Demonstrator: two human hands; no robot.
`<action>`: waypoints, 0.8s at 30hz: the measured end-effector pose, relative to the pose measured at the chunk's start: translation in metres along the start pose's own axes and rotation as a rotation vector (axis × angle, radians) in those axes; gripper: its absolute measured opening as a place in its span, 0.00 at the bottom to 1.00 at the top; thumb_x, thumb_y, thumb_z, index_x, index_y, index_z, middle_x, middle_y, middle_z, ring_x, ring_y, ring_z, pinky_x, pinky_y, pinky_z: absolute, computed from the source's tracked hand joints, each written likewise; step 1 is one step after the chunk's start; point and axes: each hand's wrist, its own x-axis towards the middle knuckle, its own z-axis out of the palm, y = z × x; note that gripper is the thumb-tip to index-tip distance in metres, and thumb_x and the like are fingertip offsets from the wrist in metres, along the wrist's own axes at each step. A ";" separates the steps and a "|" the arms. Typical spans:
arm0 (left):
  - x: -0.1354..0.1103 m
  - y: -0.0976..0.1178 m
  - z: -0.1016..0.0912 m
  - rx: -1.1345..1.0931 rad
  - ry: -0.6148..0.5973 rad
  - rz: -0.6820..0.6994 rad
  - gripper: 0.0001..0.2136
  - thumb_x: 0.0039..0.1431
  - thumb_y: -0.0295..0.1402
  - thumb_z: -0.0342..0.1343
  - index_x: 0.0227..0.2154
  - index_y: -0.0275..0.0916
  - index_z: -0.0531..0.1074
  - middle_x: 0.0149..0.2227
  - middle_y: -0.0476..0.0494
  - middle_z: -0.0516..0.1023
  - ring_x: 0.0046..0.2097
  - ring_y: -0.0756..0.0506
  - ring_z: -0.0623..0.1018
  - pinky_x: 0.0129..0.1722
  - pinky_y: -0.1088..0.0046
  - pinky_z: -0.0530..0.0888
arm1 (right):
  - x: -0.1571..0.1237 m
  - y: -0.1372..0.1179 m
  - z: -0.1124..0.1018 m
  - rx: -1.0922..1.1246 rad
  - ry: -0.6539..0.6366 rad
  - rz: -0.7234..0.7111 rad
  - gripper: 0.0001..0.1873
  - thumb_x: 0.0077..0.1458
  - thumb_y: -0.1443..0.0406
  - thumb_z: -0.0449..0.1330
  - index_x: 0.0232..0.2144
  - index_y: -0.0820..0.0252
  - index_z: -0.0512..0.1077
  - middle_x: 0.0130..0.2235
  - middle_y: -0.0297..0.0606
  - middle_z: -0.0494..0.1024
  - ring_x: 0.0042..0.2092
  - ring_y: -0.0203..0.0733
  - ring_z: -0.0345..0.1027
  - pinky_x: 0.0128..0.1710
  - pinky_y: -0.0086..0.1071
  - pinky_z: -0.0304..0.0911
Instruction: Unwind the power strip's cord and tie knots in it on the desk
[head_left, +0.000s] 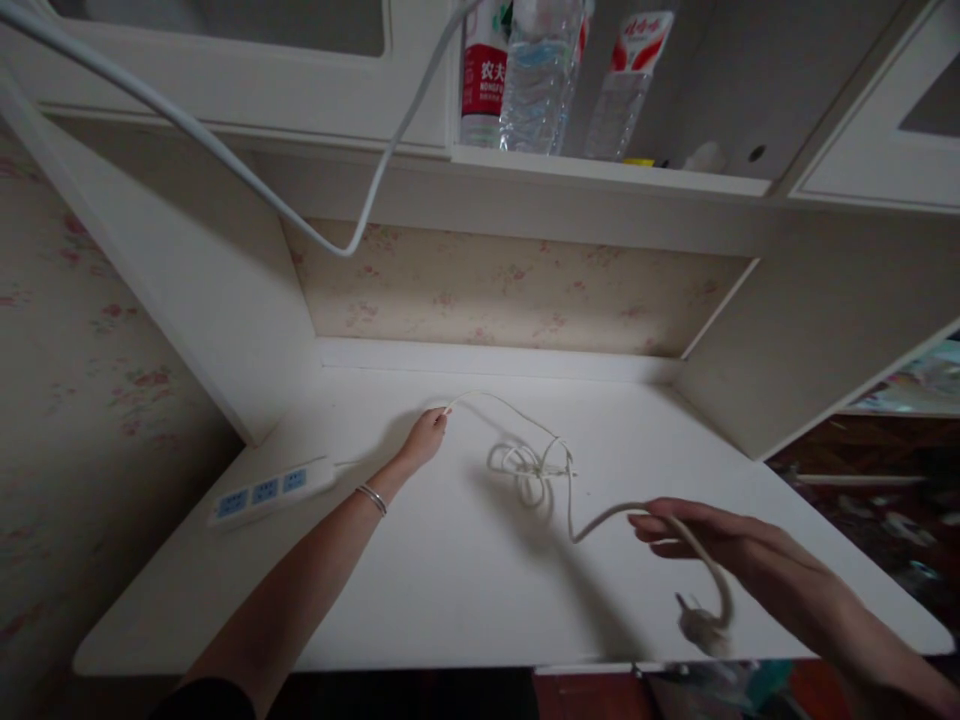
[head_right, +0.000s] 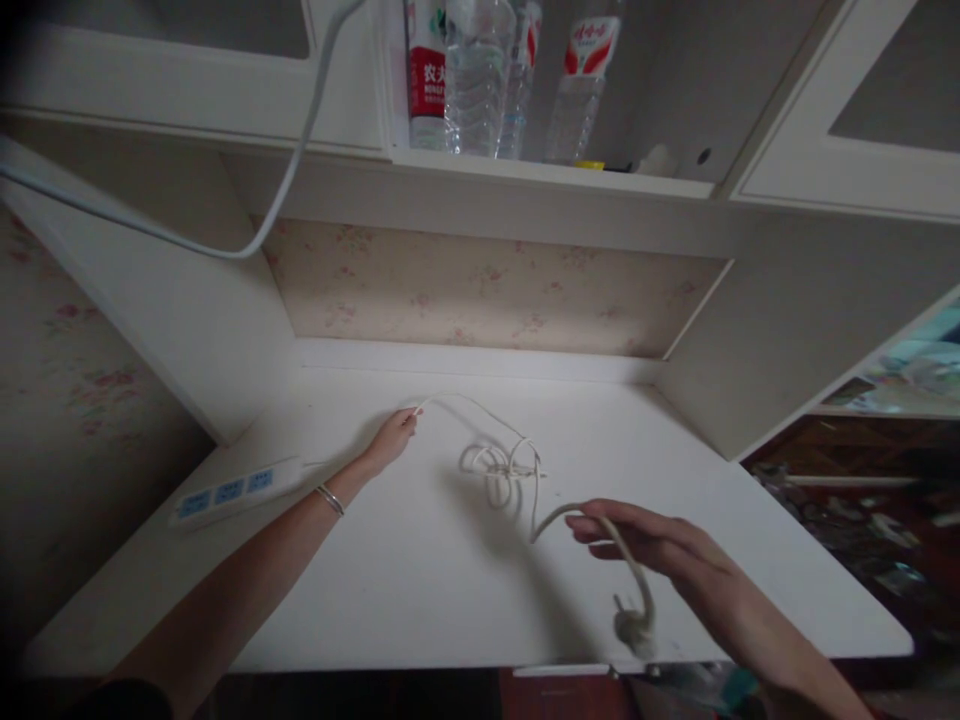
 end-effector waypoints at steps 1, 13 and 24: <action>-0.004 0.003 0.004 -0.019 -0.025 0.011 0.15 0.62 0.32 0.42 0.41 0.35 0.73 0.29 0.47 0.72 0.32 0.49 0.72 0.33 0.75 0.68 | 0.007 -0.012 0.011 -0.027 -0.111 -0.012 0.24 0.58 0.49 0.51 0.49 0.53 0.74 0.47 0.45 0.78 0.47 0.50 0.73 0.47 0.45 0.68; -0.066 0.014 -0.002 0.050 -0.179 0.069 0.15 0.63 0.36 0.45 0.43 0.35 0.73 0.41 0.38 0.78 0.43 0.45 0.76 0.46 0.69 0.70 | 0.104 -0.032 0.164 -0.224 -0.008 -0.214 0.23 0.62 0.50 0.48 0.23 0.58 0.65 0.20 0.29 0.65 0.24 0.34 0.60 0.26 0.28 0.52; -0.107 -0.019 -0.054 0.231 -0.074 -0.159 0.13 0.62 0.36 0.46 0.32 0.40 0.74 0.38 0.38 0.78 0.44 0.40 0.75 0.49 0.62 0.65 | 0.158 -0.001 0.248 0.034 -0.070 -0.138 0.21 0.63 0.49 0.44 0.29 0.57 0.64 0.24 0.29 0.65 0.28 0.36 0.59 0.30 0.29 0.55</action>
